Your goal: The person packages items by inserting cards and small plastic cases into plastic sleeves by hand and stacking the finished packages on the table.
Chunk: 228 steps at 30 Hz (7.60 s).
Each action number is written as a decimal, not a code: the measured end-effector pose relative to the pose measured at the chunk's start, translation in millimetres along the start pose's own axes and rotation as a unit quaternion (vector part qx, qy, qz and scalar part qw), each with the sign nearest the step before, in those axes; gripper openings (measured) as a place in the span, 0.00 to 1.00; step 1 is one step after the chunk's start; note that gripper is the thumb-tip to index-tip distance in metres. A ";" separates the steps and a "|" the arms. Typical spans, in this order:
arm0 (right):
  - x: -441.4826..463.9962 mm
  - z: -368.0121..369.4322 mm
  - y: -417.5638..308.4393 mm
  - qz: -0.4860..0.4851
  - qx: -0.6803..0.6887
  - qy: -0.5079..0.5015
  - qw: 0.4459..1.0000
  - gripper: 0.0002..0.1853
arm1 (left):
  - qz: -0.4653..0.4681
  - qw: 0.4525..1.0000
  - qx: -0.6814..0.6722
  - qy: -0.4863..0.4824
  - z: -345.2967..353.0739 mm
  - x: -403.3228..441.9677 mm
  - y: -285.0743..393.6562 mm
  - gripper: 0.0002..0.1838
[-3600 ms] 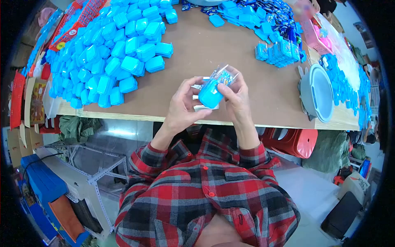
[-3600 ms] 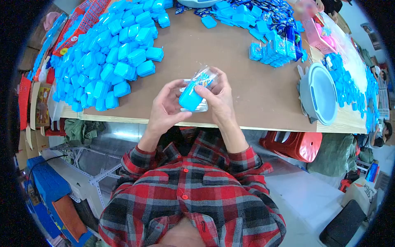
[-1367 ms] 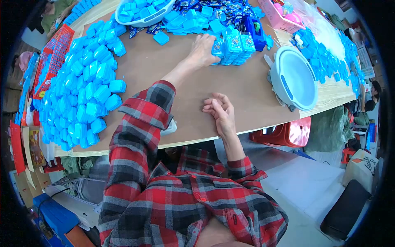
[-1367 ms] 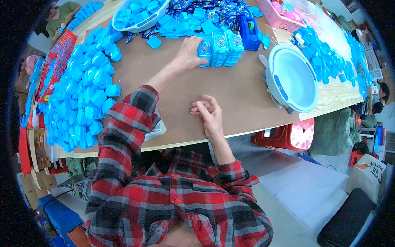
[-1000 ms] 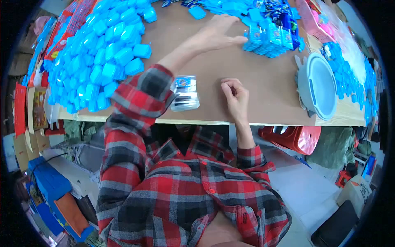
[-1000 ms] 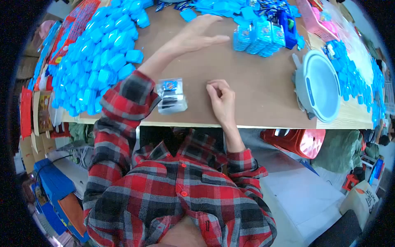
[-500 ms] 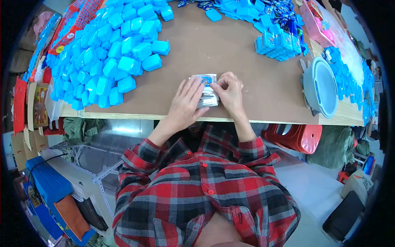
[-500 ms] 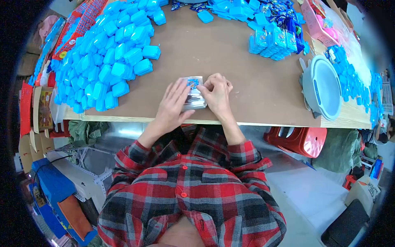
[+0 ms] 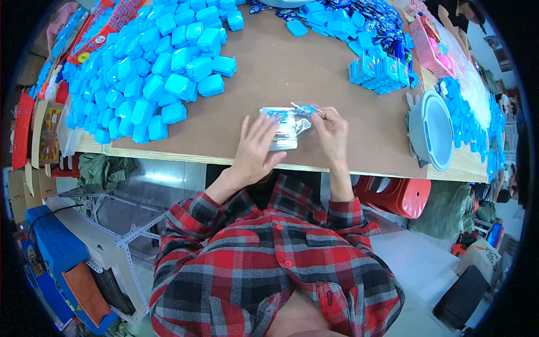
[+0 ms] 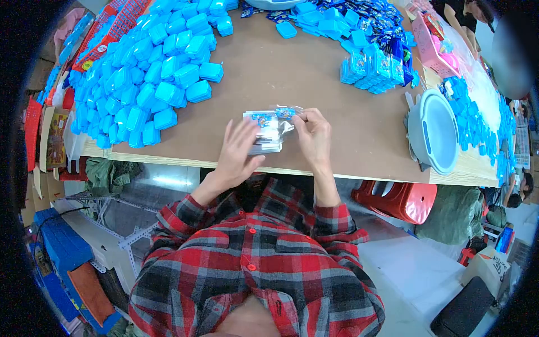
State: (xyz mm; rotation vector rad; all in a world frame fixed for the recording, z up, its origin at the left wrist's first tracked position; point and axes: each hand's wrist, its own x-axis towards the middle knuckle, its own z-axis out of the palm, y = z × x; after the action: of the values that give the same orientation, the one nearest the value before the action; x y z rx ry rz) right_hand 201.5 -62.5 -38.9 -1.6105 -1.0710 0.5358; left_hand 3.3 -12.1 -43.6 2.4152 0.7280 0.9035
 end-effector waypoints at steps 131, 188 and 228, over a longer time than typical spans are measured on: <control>-9.1 -11.0 -44.4 0.192 0.435 -0.124 0.871 0.37 | 0.040 0.951 -0.259 -0.162 -34.4 93.2 13.8 0.47; 0.9 37.1 7.0 0.021 -0.134 -0.047 0.990 0.11 | 0.071 0.996 0.033 -0.048 -12.1 43.7 -19.6 0.34; -10.6 11.4 -31.1 -0.030 0.066 0.012 0.997 0.03 | -0.191 0.945 -0.257 0.072 -17.8 21.0 -12.7 0.03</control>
State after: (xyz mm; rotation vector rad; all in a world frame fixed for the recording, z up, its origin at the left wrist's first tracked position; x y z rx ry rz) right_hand 175.8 -65.0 -15.5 -1.4622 -1.0406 0.5353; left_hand 0.5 14.4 -29.2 1.6938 0.8507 0.9684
